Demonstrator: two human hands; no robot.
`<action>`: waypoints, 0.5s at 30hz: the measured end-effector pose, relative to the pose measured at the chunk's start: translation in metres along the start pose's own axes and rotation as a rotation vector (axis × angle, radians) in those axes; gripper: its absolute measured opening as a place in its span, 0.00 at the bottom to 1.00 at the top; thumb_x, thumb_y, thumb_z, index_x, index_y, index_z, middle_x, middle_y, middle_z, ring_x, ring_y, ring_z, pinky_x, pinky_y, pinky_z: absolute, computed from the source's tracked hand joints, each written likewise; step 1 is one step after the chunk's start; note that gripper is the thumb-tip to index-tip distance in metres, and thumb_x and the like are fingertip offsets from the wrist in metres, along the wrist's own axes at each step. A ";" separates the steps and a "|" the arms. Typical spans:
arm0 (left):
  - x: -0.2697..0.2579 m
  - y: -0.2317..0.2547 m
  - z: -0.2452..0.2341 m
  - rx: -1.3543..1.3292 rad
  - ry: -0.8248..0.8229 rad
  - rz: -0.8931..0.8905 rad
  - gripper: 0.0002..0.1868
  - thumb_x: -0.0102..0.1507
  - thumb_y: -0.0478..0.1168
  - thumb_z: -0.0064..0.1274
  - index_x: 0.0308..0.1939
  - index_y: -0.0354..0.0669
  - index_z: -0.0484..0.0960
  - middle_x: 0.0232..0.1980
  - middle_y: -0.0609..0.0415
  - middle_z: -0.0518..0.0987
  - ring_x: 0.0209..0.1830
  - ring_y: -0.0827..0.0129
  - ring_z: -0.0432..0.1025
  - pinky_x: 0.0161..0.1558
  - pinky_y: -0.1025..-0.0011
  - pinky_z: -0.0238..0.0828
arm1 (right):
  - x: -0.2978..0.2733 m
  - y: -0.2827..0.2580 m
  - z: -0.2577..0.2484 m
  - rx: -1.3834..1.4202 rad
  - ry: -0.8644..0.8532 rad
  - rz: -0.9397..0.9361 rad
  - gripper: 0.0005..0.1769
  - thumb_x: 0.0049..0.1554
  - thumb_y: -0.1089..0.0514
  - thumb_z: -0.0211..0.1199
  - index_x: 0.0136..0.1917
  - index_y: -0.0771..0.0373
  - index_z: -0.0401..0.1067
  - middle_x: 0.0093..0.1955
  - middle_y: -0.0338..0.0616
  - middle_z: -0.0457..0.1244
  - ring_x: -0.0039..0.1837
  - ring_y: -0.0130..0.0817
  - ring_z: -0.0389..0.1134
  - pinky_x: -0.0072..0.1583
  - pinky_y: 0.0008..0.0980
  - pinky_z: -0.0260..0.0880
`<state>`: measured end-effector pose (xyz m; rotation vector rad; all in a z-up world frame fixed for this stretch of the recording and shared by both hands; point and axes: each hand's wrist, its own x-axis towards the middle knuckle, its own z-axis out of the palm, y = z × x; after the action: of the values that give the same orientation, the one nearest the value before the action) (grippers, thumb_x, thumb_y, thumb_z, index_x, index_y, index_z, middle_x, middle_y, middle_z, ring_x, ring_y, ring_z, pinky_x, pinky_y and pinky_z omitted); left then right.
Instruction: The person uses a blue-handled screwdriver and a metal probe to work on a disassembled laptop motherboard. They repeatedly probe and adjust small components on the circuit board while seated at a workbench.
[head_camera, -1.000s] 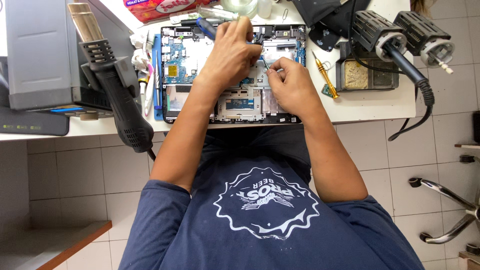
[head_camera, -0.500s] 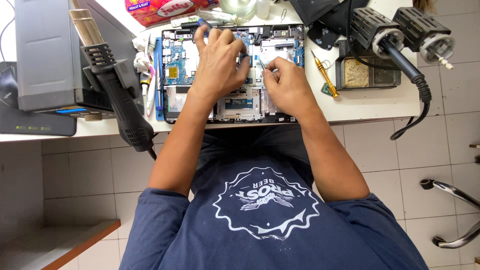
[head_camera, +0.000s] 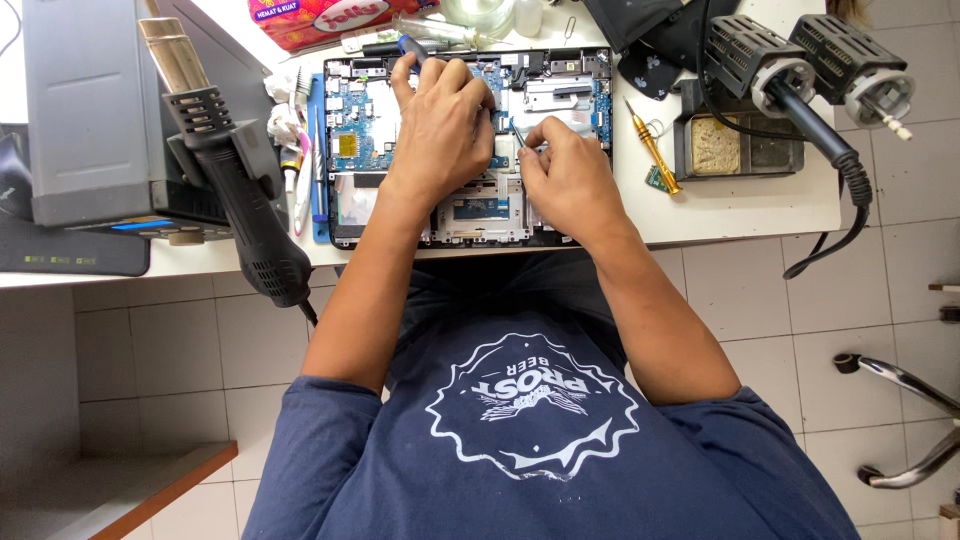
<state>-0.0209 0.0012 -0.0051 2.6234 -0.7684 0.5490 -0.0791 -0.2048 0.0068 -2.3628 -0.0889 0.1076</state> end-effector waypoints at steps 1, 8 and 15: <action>0.000 -0.001 -0.001 0.002 0.005 0.002 0.04 0.65 0.38 0.53 0.41 0.47 0.83 0.45 0.52 0.73 0.52 0.49 0.69 0.76 0.35 0.46 | 0.000 -0.002 -0.001 0.005 -0.001 0.000 0.05 0.68 0.55 0.61 0.51 0.57 0.74 0.24 0.33 0.62 0.34 0.48 0.64 0.46 0.50 0.62; -0.001 -0.002 0.002 -0.013 0.022 -0.001 0.04 0.65 0.38 0.54 0.41 0.47 0.83 0.45 0.53 0.73 0.52 0.49 0.70 0.76 0.35 0.46 | 0.000 -0.001 0.002 -0.006 0.006 -0.007 0.04 0.68 0.55 0.62 0.51 0.56 0.73 0.25 0.33 0.63 0.35 0.50 0.65 0.48 0.50 0.63; -0.001 -0.002 0.000 -0.030 0.033 -0.003 0.03 0.65 0.37 0.53 0.41 0.47 0.82 0.45 0.53 0.73 0.51 0.50 0.70 0.76 0.37 0.46 | -0.001 -0.006 -0.002 -0.001 -0.012 -0.004 0.05 0.68 0.55 0.61 0.52 0.57 0.73 0.24 0.33 0.60 0.34 0.46 0.62 0.47 0.48 0.62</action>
<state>-0.0203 0.0033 -0.0057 2.5817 -0.7568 0.5738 -0.0806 -0.2015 0.0126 -2.3626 -0.0995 0.1200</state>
